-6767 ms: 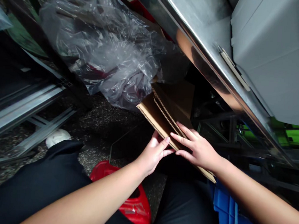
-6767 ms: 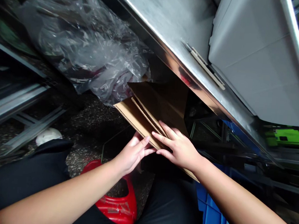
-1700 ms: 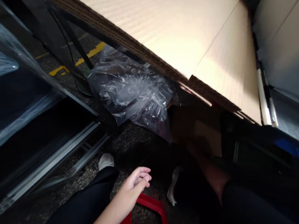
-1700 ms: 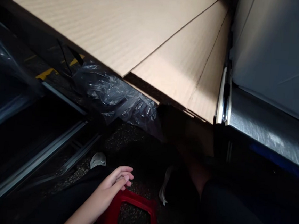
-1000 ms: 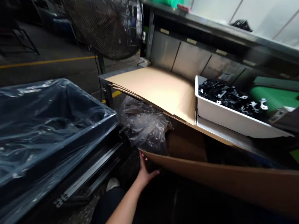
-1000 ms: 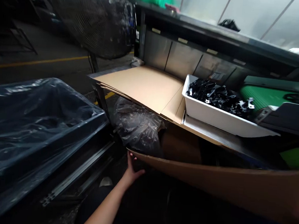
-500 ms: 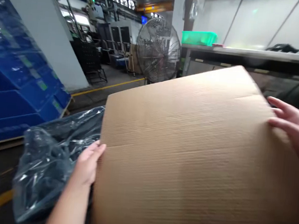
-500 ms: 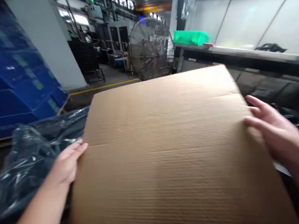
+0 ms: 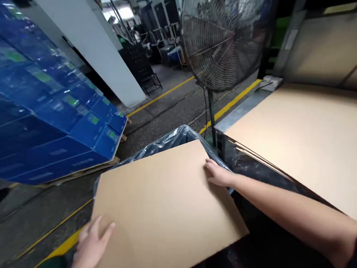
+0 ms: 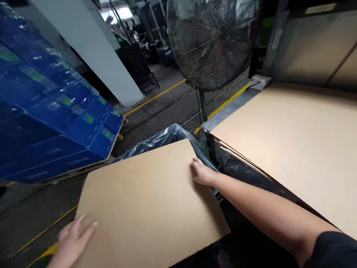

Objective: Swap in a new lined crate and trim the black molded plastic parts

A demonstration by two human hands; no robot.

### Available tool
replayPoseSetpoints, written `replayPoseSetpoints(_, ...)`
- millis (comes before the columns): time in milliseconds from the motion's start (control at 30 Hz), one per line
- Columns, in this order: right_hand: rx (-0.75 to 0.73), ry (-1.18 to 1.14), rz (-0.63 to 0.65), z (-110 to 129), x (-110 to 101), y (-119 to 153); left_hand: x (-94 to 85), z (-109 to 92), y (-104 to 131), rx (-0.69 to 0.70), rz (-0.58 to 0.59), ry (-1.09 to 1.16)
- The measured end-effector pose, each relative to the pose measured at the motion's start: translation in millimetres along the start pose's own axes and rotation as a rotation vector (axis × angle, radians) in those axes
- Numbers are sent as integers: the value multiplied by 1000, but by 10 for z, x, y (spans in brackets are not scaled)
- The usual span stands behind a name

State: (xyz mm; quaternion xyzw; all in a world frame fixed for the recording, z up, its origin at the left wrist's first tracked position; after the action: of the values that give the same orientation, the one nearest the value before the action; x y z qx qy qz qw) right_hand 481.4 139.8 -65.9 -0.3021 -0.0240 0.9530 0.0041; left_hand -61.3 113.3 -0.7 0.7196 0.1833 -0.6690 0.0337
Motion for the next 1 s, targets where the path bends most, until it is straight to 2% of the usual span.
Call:
replayPoseSetpoints(67, 52, 27, -6, -57, 208, -65, 148, -143, 182, 34, 86, -144)
replayPoseSetpoints(167, 151, 121, -61, -44, 408, -251, 355, -467, 559, 227, 164, -211)
replayPoseSetpoints(267, 260, 263, -101, -39, 580, -459, 538, -743, 798, 248, 215, -203)
replayPoseSetpoints(400, 353, 438, -79, -75, 874, -482, 825, -984, 805, 204, 266, -184)
replayPoseSetpoints(500, 236, 535, -13, -28, 1164, -302, 1114, -1081, 764, 111, 340, -145)
replayPoseSetpoints(600, 107, 565, 110, 3, 1498, -150, 1418, -1135, 727, 4, 380, -87)
replayPoseSetpoints(667, 155, 575, 189, -86, 1706, -148, 1622, -1133, 685, -37, 388, -48)
replayPoseSetpoints(833, 332, 608, 360, -601, 2172, -306, 2194, -979, 656, -31, 434, -26)
replayPoseSetpoints(1000, 356, 611, 446, -1074, 2467, -238, 2814, -831, 943, 6, 460, -41)
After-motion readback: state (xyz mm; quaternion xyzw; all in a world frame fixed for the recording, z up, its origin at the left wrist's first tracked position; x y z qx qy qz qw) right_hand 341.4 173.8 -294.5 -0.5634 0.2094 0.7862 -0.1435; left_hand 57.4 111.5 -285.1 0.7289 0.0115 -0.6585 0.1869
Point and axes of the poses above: each hand's wrist, its own y-axis away from the middle knuckle, its own x-axis out of the palm, z = x × y, the point moved 4 cm from there along -y, towards the middle knuckle, and after that the axes turned 13 degrees about -z, right-handed, at the moved point
